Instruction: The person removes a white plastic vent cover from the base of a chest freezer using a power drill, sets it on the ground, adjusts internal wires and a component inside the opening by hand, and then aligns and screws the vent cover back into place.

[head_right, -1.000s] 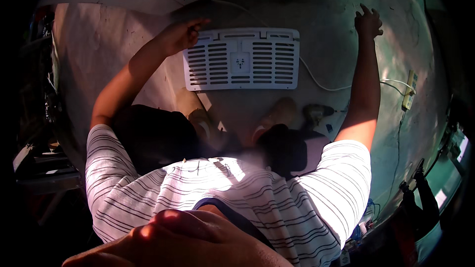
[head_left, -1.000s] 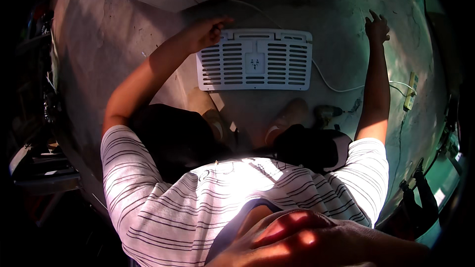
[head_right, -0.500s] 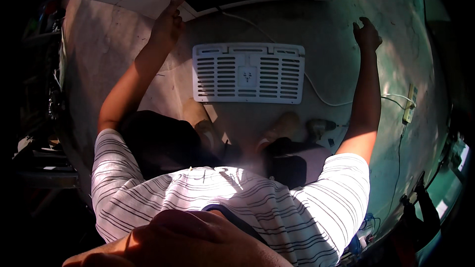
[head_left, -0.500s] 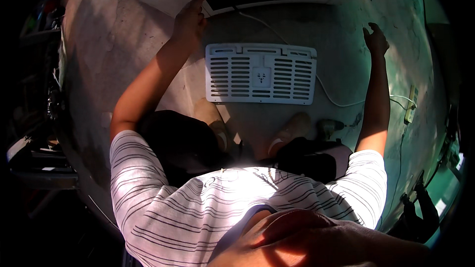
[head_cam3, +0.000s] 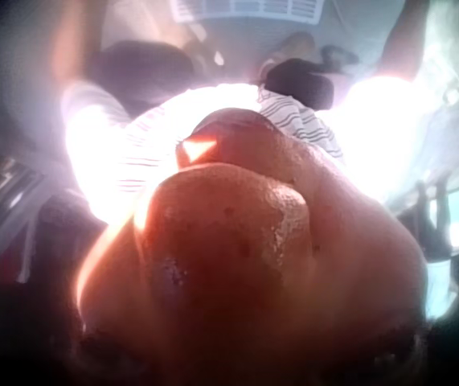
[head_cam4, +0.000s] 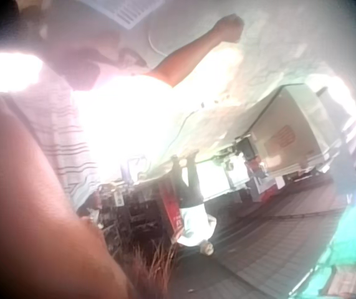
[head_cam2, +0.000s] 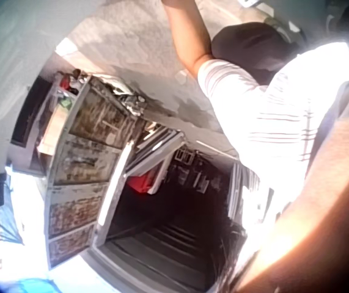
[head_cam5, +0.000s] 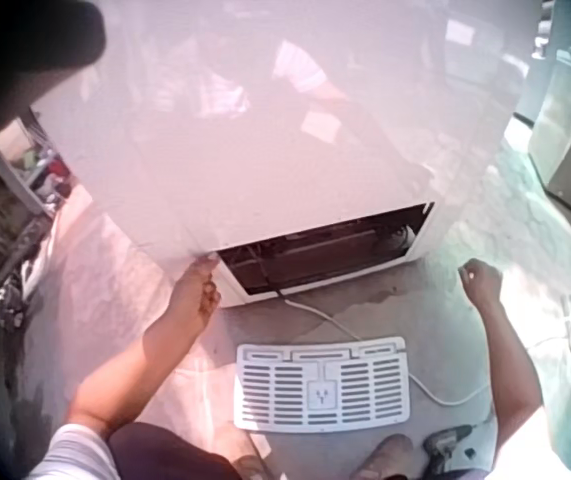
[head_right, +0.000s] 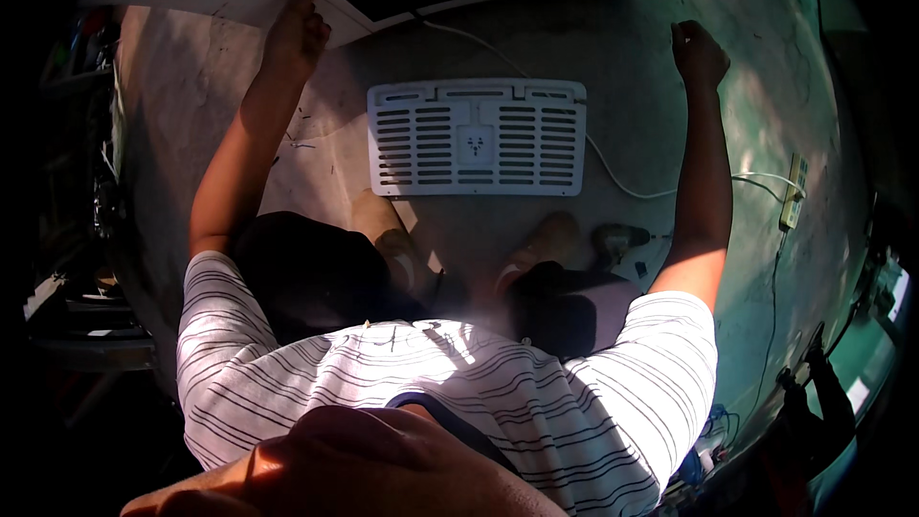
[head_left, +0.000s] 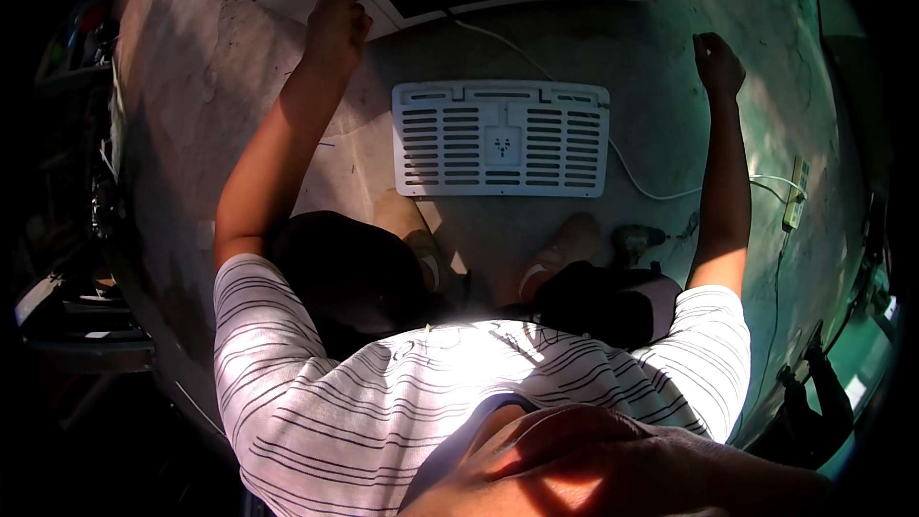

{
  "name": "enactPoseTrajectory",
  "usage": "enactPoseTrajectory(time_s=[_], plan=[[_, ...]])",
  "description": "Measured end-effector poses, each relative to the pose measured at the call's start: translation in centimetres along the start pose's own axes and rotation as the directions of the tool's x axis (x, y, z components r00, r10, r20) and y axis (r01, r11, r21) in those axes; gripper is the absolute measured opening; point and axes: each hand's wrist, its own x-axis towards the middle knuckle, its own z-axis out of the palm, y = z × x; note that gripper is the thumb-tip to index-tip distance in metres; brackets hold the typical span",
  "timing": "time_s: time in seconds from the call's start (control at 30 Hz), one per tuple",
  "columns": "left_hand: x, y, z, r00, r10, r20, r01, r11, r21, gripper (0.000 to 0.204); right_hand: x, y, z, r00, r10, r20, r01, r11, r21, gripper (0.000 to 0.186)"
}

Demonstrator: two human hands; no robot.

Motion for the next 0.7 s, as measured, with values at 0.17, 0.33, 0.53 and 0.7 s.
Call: enactPoseTrajectory(time_s=[0.17,0.33,0.53,0.7], plan=[[0.9,-0.1,-0.7,1.000,-0.002,-0.013,0.002,1.000,0.001,0.011,-0.2,-1.5,-1.6,0.997,0.081,-0.015,-0.081,0.997,-0.002,0.039],[1.0,-2.4,-1.6,0.992,-0.094,-0.086,0.102,0.990,0.100,0.012,0.0,-1.7,-2.4,0.989,0.118,0.092,-0.118,0.993,-0.012,0.040],[-2.2,-7.7,-3.6,0.930,-0.368,-0.013,0.362,0.907,0.215,0.007,-0.1,-2.3,-2.0,0.989,0.094,0.115,-0.091,0.995,-0.035,0.039],[-6.3,-15.9,-10.6,0.457,-0.889,-0.036,0.634,0.296,0.715,0.016,0.3,-2.1,-1.6,0.995,0.071,0.064,-0.071,0.997,-0.006,0.038]])
